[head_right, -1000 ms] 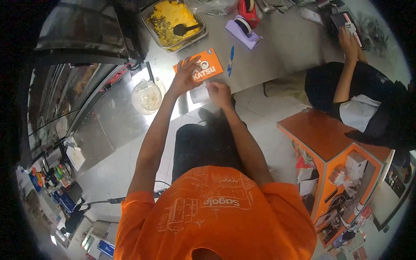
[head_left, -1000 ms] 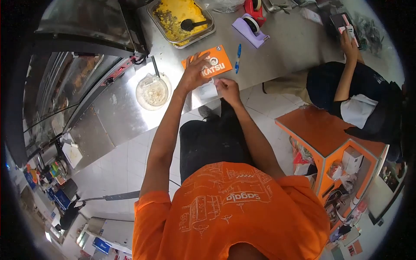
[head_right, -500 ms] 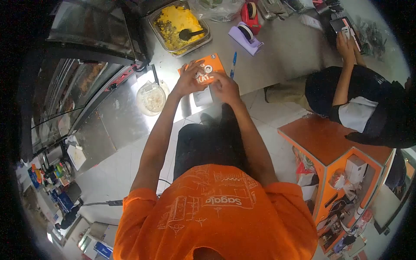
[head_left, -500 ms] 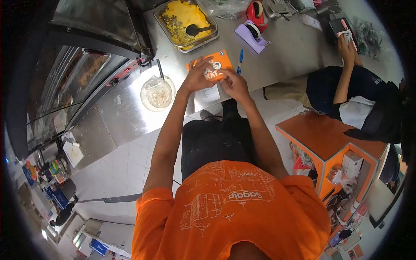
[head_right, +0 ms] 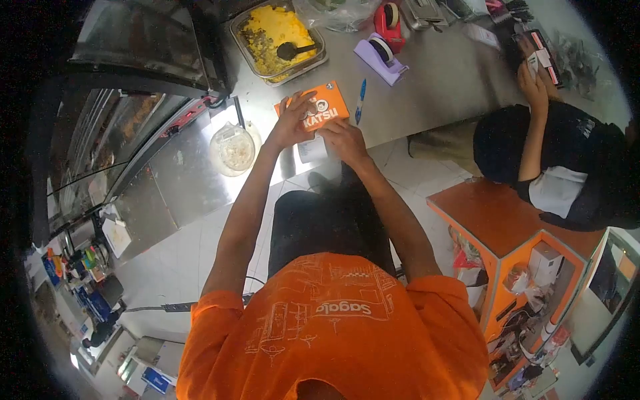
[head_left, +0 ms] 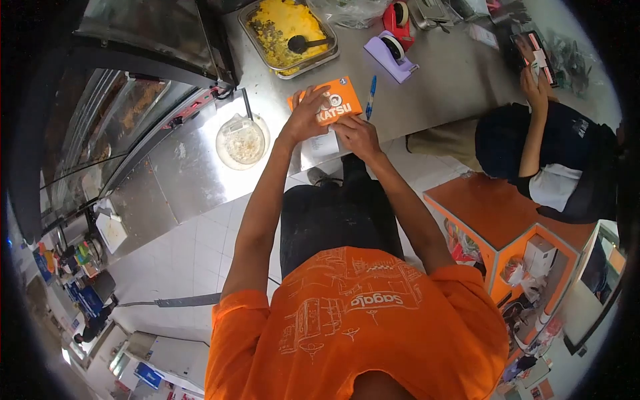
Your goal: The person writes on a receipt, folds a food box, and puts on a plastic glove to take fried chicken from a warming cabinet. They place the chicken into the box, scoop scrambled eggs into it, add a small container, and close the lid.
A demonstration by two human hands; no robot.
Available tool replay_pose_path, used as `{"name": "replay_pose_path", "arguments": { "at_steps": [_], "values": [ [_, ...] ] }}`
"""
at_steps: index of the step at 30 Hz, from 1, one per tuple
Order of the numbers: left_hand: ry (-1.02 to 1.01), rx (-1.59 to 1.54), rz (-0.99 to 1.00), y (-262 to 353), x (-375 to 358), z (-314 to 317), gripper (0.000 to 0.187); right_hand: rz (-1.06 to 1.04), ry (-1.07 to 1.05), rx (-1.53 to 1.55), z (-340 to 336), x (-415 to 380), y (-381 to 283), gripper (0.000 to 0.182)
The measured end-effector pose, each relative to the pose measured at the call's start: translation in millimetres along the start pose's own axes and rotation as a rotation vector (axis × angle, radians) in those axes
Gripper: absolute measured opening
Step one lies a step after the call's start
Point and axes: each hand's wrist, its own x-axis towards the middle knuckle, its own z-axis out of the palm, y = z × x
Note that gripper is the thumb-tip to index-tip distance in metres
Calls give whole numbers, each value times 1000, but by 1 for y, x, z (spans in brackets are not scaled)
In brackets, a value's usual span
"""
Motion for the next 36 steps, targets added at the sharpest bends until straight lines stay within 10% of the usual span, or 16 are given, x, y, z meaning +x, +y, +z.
{"name": "replay_pose_path", "arguments": {
  "at_steps": [10,16,18,21,23,26,29,30,32,36],
  "values": [
    [86,1,-10,8,2,2,47,36,6,-150,-5,-2,-3,20],
    [143,54,-1,1,-1,8,27,560,-32,108,14,-41,-20,31],
    [532,-138,-85,0,-11,14,24,862,-405,243,27,-35,-16,42],
    [820,-132,-490,37,-68,24,31,802,-476,505,53,-44,1,36],
    [535,-735,-1130,71,-99,22,51,885,-569,865,20,-29,-19,26],
    [360,-1343,-1162,78,-120,38,48,814,-862,836,-24,-25,-44,26],
    [486,-977,-948,118,-98,3,28,525,-227,582,-38,-34,3,23],
    [493,-985,-952,123,-92,-5,28,831,82,614,-52,-14,24,31],
    [426,-974,-801,125,-88,-18,28,694,499,299,-74,21,108,27],
    [325,-1008,-812,107,-82,-15,27,827,169,100,-94,66,196,30]
  ]
}}
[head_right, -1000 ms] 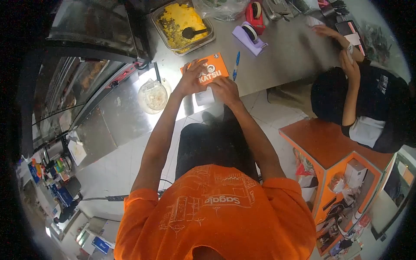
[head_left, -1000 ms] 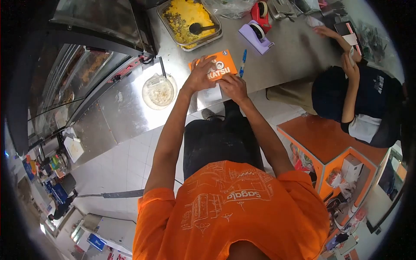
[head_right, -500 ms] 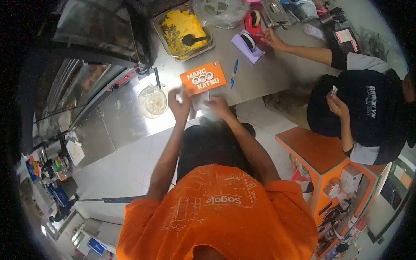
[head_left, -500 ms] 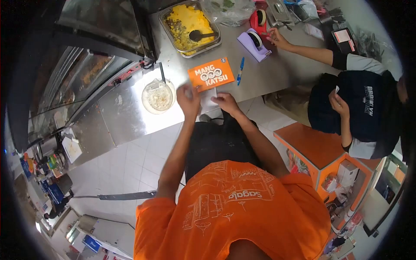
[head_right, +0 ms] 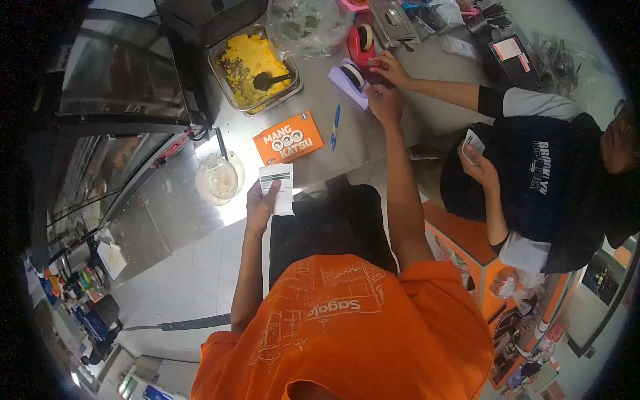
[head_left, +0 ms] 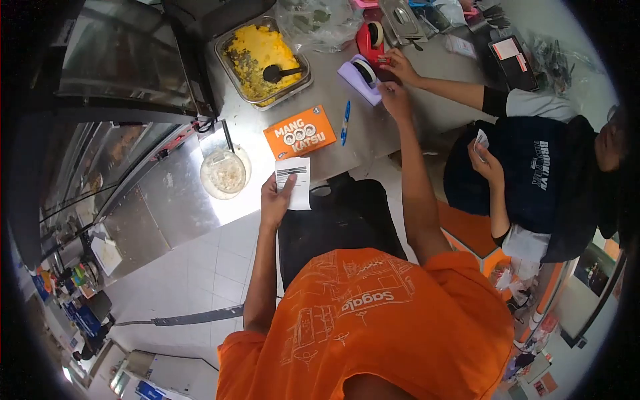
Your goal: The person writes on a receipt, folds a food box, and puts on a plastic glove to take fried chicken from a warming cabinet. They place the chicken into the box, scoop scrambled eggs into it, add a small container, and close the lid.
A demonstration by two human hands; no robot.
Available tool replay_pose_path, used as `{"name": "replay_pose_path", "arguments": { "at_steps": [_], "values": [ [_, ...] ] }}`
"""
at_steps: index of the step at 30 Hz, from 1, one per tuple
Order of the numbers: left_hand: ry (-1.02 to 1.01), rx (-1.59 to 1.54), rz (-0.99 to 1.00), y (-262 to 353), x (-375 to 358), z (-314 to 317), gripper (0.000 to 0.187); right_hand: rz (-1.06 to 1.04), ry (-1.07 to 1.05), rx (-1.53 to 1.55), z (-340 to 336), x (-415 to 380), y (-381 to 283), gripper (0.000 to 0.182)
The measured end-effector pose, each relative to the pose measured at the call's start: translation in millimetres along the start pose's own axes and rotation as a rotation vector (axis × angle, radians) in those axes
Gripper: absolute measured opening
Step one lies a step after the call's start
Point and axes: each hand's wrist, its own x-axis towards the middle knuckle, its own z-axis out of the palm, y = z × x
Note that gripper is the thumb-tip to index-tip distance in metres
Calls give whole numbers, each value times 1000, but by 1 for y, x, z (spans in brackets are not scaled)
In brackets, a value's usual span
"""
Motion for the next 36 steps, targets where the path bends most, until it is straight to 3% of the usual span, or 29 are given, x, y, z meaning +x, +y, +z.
{"name": "replay_pose_path", "arguments": {
  "at_steps": [2,3,5,6,8,10,12,14,15,17,19,21,22,23,24,27,29,31,33,35,36],
  "values": [
    [27,17,50,9,2,4,26,51,-326,-39,2,16,7,21],
    [56,29,94,12,3,5,26,51,-326,-36,0,18,14,21],
    [50,40,80,12,7,-2,26,342,-505,731,-19,4,3,19],
    [42,49,68,12,9,-7,27,343,-506,730,-23,-8,4,19],
    [45,83,79,20,22,-11,29,222,-445,1176,-20,-22,26,14],
    [3,97,132,26,44,-13,29,211,-432,1052,-1,-21,50,16],
    [-57,446,260,23,84,-19,29,206,-421,935,9,-27,63,18],
    [-54,550,482,33,112,-6,31,291,-107,561,17,-29,60,22],
    [-44,553,486,37,124,-4,31,283,-114,566,15,-33,46,22],
    [-113,981,566,39,139,-3,38,42,-316,123,4,-54,3,25],
    [-91,984,635,35,146,-4,40,-204,-550,209,26,-74,-35,24],
    [-86,989,707,28,154,-4,42,-394,-822,93,58,-78,-72,32],
    [-71,990,814,23,157,-6,40,-388,-819,95,68,-78,-90,32],
    [-55,989,919,18,157,-8,38,-343,-799,-278,74,-79,-109,38],
    [-58,991,921,16,157,-9,38,-293,-760,-649,76,-77,-121,43],
    [-212,958,751,20,149,-12,25,-176,-578,-841,39,-64,-109,54],
    [-144,982,787,5,143,-19,23,-54,-592,-550,-1,-52,-68,46],
    [-67,1012,795,-6,120,-22,24,-89,21,-9,-5,-44,-8,36],
    [103,1031,784,-25,74,-19,38,-177,61,7,-13,-15,1,31],
    [68,1054,631,-22,19,-5,63,-244,102,38,-10,1,3,25],
    [41,1103,585,-21,6,-4,72,-86,-141,51,-10,9,-5,23]
  ]
}}
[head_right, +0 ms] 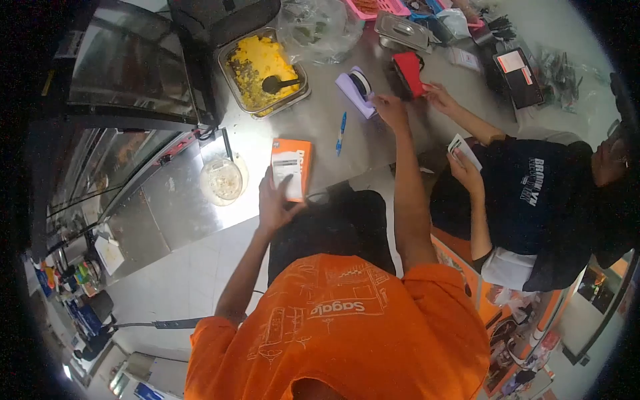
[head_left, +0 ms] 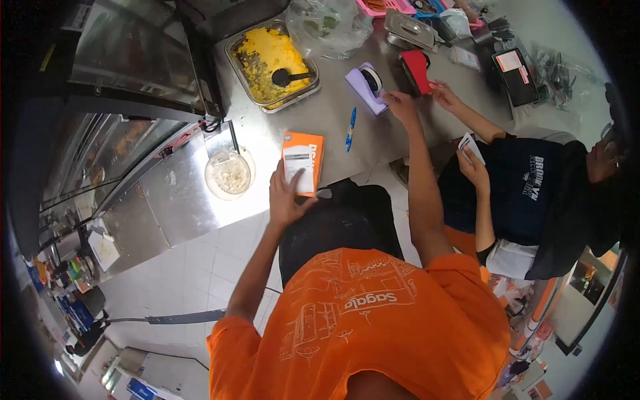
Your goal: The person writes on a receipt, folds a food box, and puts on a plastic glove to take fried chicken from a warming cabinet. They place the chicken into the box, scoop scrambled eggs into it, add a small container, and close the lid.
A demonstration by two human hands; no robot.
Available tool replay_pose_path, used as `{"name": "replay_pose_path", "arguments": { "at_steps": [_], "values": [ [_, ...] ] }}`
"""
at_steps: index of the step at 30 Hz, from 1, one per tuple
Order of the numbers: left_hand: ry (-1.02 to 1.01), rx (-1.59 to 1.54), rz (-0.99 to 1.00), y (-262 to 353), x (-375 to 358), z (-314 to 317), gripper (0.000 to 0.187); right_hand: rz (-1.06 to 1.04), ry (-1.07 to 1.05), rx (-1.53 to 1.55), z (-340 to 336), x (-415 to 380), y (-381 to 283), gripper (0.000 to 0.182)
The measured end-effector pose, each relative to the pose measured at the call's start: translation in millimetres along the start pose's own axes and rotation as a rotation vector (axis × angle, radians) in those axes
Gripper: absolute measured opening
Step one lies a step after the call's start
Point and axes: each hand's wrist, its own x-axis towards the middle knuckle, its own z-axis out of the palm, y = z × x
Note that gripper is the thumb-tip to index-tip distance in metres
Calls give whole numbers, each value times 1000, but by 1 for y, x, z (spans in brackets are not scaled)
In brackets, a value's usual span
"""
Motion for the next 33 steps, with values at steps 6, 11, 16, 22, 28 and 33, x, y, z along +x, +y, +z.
{"name": "replay_pose_path", "arguments": {
  "at_steps": [6,11,16,22,28,33],
  "values": [
    [-10,109,62,-17,14,17,77,299,-254,818,-5,-25,16,21],
    [92,142,27,-32,52,28,74,281,-173,958,16,-42,50,16],
    [75,117,49,-46,62,27,79,217,174,-86,31,-64,16,22],
    [140,94,79,-54,56,44,84,-106,-344,-251,146,-156,-80,44],
    [318,-177,131,-65,56,48,83,145,-503,-214,122,-161,-75,65],
    [-65,84,0,-66,48,30,93,-346,-579,-317,132,-134,-41,45]
  ]
}}
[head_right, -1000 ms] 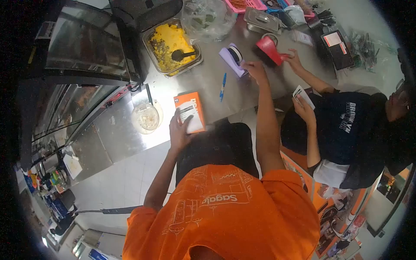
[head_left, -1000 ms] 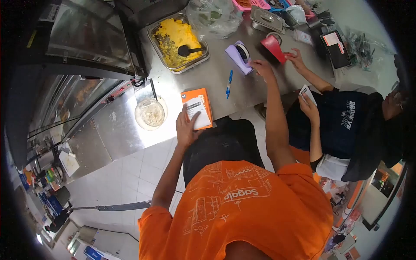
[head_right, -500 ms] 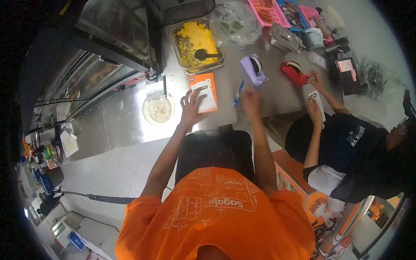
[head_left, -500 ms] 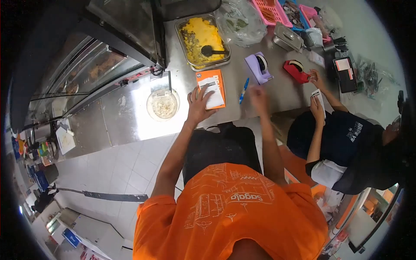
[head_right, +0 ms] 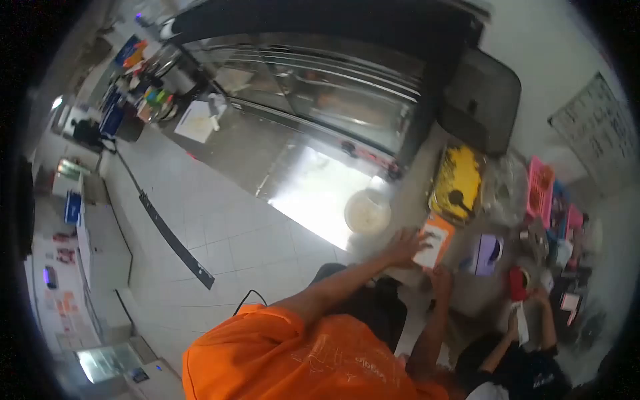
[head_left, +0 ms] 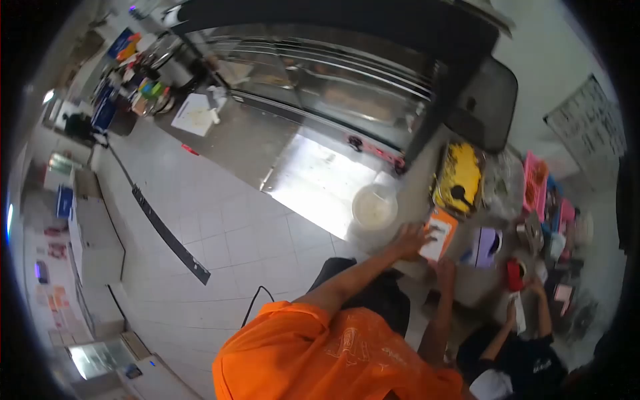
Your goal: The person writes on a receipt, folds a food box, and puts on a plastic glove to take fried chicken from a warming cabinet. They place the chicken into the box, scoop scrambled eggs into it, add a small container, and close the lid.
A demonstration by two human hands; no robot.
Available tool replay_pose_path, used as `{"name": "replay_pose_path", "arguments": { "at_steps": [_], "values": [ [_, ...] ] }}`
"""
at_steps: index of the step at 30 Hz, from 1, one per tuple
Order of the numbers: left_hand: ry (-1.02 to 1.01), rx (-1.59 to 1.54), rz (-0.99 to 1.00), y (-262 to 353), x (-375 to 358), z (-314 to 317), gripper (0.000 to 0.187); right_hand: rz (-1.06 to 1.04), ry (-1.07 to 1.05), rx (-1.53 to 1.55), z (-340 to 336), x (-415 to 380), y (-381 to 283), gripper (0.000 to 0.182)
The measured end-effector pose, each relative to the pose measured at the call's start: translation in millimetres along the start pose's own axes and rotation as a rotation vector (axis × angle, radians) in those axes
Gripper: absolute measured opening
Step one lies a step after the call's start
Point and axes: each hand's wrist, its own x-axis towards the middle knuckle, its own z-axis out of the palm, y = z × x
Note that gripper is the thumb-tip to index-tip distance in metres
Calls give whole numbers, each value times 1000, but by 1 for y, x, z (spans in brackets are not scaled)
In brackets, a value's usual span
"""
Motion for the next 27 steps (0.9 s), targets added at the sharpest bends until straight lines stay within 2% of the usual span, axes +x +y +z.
{"name": "replay_pose_path", "arguments": {
  "at_steps": [2,3,5,6,7,8,9,11,13,14,15,16,18,20,21,22,24,26,27],
  "values": [
    [-9,-40,47,0,-3,-11,98,40,-223,-328,-50,0,-64,49],
    [-61,-27,56,-2,-3,-12,96,-170,-138,-396,-34,17,-18,49],
    [-18,-171,57,0,-13,-19,85,-571,121,-598,1,50,83,49],
    [160,-294,126,-6,-21,-5,79,-599,129,-605,-4,60,58,49],
    [346,-419,198,-16,-25,5,73,-350,142,-227,-7,57,22,67],
    [219,-553,139,-12,-40,-32,68,-102,138,143,-10,56,-23,89],
    [88,-689,77,-10,-66,-68,63,-138,124,131,-2,55,-64,89],
    [520,-690,137,-27,-110,-58,56,29,389,-340,19,50,-122,87],
    [449,-681,-45,-50,-164,-76,55,-99,437,-310,22,49,-108,87],
    [487,-696,-174,-63,-192,-75,54,-195,497,-276,25,47,-93,86],
    [520,-712,-301,-74,-221,-72,52,-147,508,-332,25,47,-79,84],
    [609,-684,-405,-81,-249,-75,49,-91,517,-391,20,44,-62,82],
    [753,-623,-577,-97,-302,-76,42,-219,591,-348,-1,38,-35,81],
    [857,-593,-711,-111,-349,-69,32,-355,733,-621,-28,41,-39,65],
    [907,-593,-771,-123,-365,-66,27,-360,744,-616,-44,52,-55,65],
    [910,-582,-764,-131,-377,-70,27,-232,710,-294,-53,63,-72,49],
    [1059,-751,-952,-144,-407,-86,15,-91,595,268,-41,89,-121,33],
    [1052,-853,-1004,-163,-435,-102,15,-297,509,207,-19,97,-265,30],
    [1052,-959,-1066,-177,-449,-114,15,-489,477,438,19,123,-293,27]
  ]
}}
